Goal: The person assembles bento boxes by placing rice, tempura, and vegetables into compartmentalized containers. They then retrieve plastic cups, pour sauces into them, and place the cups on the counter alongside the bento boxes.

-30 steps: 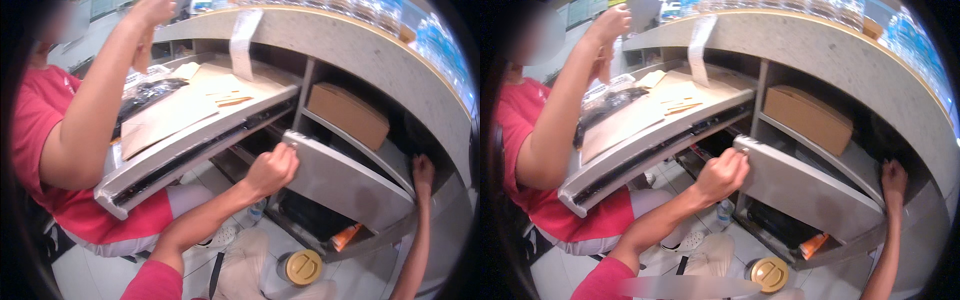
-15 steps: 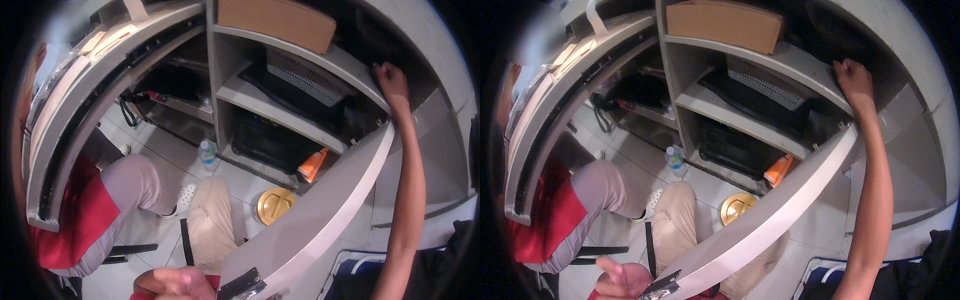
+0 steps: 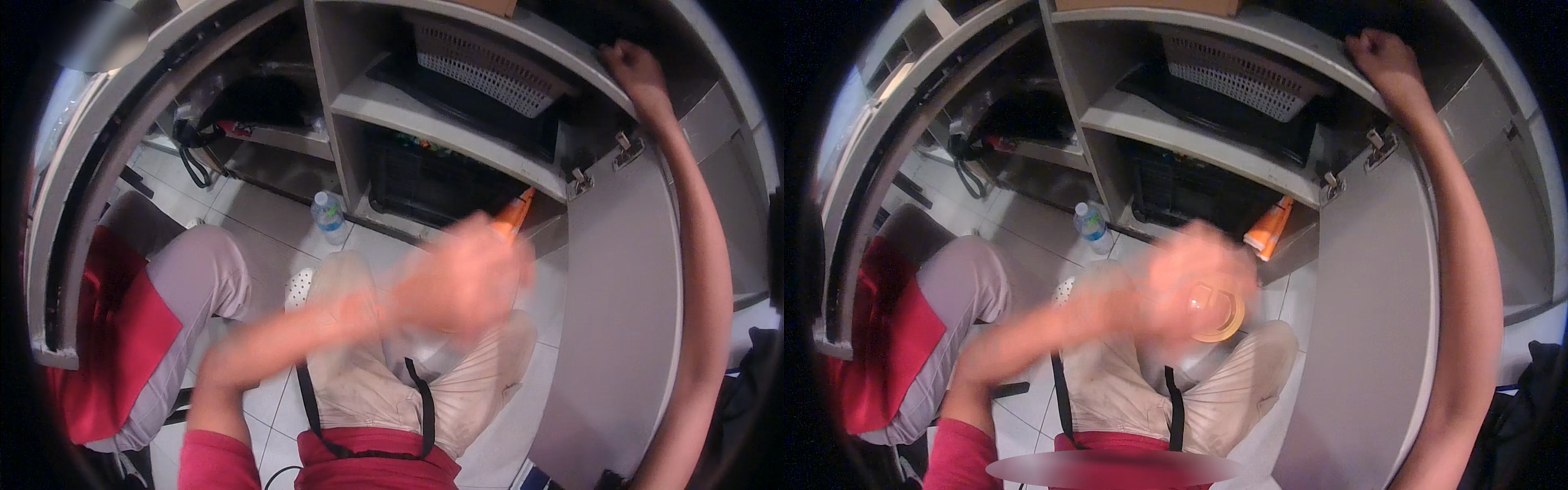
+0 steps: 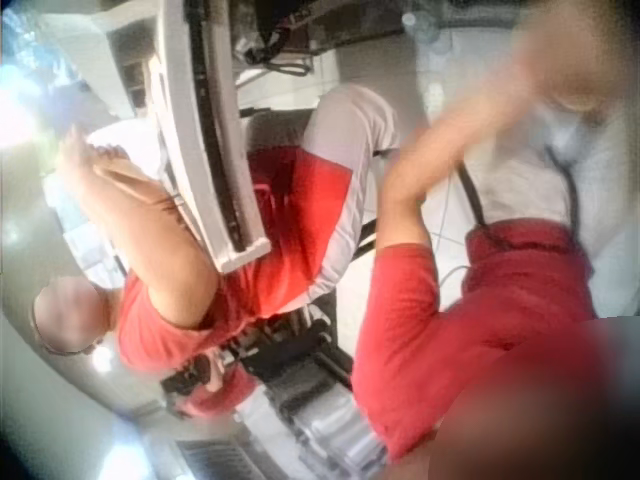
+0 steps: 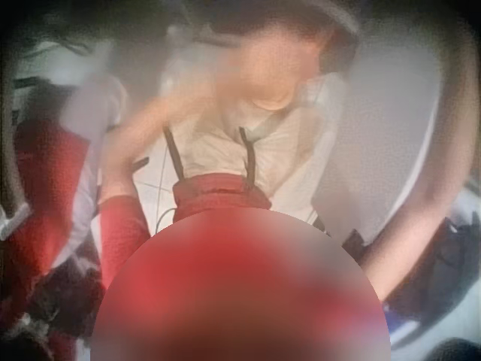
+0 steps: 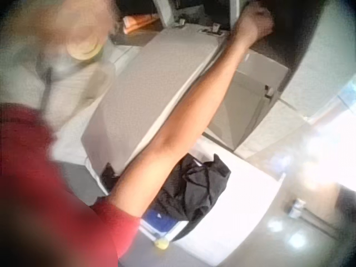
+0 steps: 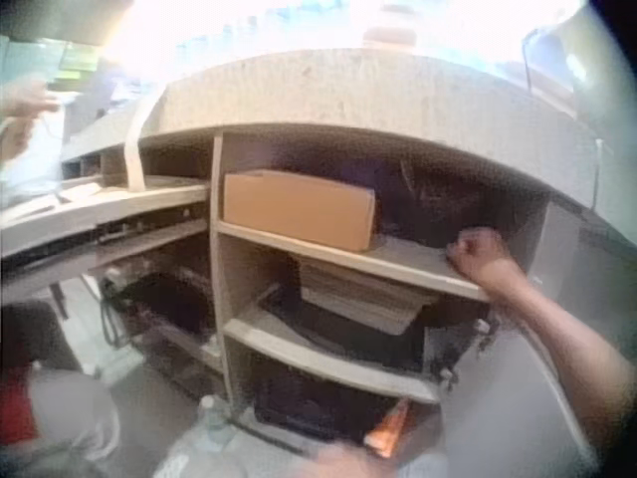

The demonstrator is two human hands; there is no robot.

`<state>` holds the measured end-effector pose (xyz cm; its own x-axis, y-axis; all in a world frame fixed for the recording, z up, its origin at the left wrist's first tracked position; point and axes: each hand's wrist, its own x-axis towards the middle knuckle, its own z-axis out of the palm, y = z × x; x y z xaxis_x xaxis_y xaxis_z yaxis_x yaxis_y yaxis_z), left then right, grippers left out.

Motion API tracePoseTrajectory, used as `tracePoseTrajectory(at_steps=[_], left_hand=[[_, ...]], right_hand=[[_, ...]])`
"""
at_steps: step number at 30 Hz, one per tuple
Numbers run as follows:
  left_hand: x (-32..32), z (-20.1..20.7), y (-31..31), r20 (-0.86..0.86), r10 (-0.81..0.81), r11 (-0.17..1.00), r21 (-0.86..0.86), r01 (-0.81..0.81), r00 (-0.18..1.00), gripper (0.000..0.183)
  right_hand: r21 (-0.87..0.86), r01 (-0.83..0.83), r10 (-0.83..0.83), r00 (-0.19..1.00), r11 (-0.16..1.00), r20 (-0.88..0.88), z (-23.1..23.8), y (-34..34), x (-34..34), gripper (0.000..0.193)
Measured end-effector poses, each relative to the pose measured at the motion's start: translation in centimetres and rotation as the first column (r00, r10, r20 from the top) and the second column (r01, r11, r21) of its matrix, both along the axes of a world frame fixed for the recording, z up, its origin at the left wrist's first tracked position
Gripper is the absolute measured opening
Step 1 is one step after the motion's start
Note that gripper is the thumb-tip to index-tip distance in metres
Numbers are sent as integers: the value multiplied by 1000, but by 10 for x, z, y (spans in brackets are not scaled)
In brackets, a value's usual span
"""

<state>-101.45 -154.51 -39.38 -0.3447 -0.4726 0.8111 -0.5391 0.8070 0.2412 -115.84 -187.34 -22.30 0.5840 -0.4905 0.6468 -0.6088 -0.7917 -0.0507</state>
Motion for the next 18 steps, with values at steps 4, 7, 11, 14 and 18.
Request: tracePoseTrajectory(at_steps=[4, 7, 11, 14, 18], left_hand=[[80, 32, -140, 61, 574, 813, -157, -560, 816, 19], [107, 60, -212, 441, 702, 502, 250, -828, 559, 32], [119, 62, -242, 442, 707, 392, 405, -826, 552, 28], [124, 54, -221, 514, 630, 637, 88, -766, 582, 27], [112, 46, -154, 274, 635, 767, -337, -546, 722, 29]], right_hand=[[27, 2, -1, 1000, 1000, -21, 5, -19, -2, 41], [50, 19, -17, 999, 999, -28, 3, -33, -7, 41], [97, 16, -10, 998, 995, -63, 0, -37, -7, 42], [135, 64, -58, 997, 989, -46, -2, -24, -2, 43], [137, -49, 53, 998, 989, -22, 2, -2, 0, 43]])
